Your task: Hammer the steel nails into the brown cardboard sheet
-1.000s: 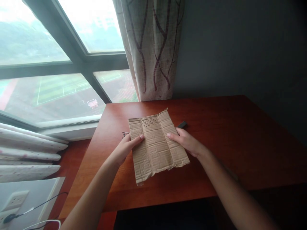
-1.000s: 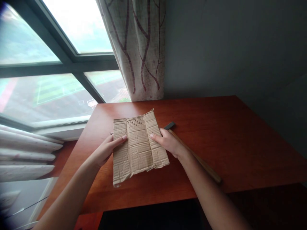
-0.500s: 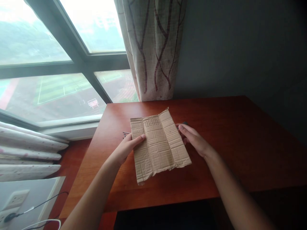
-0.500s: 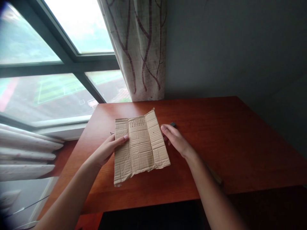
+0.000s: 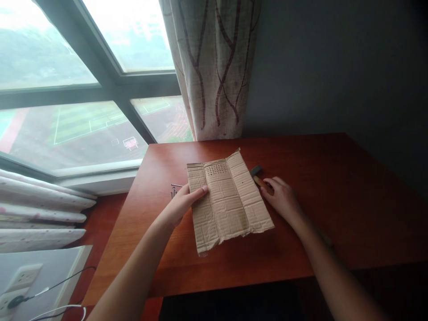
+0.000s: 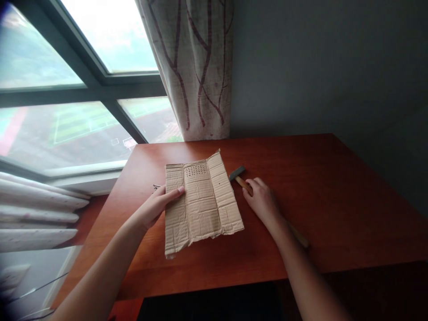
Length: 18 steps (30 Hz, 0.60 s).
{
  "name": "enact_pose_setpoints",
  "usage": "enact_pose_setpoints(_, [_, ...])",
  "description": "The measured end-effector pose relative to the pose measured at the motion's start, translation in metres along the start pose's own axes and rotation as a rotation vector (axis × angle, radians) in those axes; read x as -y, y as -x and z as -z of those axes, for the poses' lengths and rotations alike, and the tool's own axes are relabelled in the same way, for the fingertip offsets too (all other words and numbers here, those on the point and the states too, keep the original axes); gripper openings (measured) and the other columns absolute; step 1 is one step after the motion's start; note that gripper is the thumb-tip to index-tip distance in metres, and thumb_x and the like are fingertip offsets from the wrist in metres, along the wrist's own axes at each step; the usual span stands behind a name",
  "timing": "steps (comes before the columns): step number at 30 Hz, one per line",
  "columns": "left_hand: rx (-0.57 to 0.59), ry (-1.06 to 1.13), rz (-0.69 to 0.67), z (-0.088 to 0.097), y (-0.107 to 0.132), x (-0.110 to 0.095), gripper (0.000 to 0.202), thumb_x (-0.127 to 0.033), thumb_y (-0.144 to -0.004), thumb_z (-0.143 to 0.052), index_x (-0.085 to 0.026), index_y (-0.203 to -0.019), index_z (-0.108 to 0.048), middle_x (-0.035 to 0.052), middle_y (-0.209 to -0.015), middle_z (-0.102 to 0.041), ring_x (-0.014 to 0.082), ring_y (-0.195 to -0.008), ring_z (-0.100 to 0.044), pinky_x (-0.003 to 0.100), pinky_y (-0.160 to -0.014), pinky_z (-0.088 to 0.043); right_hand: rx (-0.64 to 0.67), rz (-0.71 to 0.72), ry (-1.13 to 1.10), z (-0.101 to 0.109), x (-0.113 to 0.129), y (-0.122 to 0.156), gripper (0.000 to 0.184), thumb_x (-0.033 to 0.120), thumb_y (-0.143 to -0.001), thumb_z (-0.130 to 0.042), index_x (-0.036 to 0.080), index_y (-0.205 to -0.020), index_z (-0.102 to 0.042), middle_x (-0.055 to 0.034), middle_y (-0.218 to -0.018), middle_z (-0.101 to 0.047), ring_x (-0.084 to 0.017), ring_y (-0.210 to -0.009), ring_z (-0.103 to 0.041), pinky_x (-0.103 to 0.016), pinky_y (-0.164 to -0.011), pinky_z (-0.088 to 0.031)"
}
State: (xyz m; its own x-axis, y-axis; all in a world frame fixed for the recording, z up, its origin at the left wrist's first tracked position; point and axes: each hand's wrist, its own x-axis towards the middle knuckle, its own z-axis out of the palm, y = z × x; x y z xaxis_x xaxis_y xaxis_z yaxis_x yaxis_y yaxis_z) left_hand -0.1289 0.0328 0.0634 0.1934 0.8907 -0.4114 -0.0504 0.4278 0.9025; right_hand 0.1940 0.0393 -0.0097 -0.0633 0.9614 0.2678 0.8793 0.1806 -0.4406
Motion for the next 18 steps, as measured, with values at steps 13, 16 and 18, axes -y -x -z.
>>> enact_pose_setpoints(13, [-0.031, 0.016, -0.036, -0.009, -0.005, 0.005, 0.055, -0.056, -0.077, -0.077, -0.016, -0.114, -0.068, 0.0112, -0.116, -0.074, 0.032, -0.112, -0.066, 0.034, -0.086, -0.052, -0.103, -0.037, -0.123, 0.015, 0.015, -0.022, 0.036, 0.041, -0.097, -0.05, 0.016, -0.114, -0.07, -0.0168, -0.11, -0.069, -0.031, -0.102, -0.064, -0.043, -0.09, -0.05])
enact_pose_setpoints(16, [-0.061, 0.01, -0.093, -0.005, 0.0, 0.002, 0.055, -0.059, -0.08, -0.072, -0.019, -0.119, -0.067, 0.0081, -0.117, -0.073, 0.0281, -0.107, -0.067, 0.029, -0.078, -0.052, -0.011, -0.143, -0.483, 0.028, 0.034, -0.024, 0.042, 0.053, -0.097, -0.05, 0.019, -0.114, -0.069, -0.0112, -0.102, -0.073, -0.026, -0.09, -0.068, -0.038, -0.08, -0.053])
enact_pose_setpoints(18, [-0.079, 0.005, -0.126, -0.003, 0.003, 0.0, 0.053, -0.057, -0.082, -0.071, -0.02, -0.119, -0.067, 0.0071, -0.115, -0.073, 0.0245, -0.101, -0.067, 0.027, -0.074, -0.05, 0.078, -0.178, -0.634, 0.034, 0.046, -0.027, 0.045, 0.056, -0.096, -0.052, 0.02, -0.117, -0.067, -0.009, -0.1, -0.074, -0.025, -0.092, -0.068, -0.037, -0.081, -0.052])
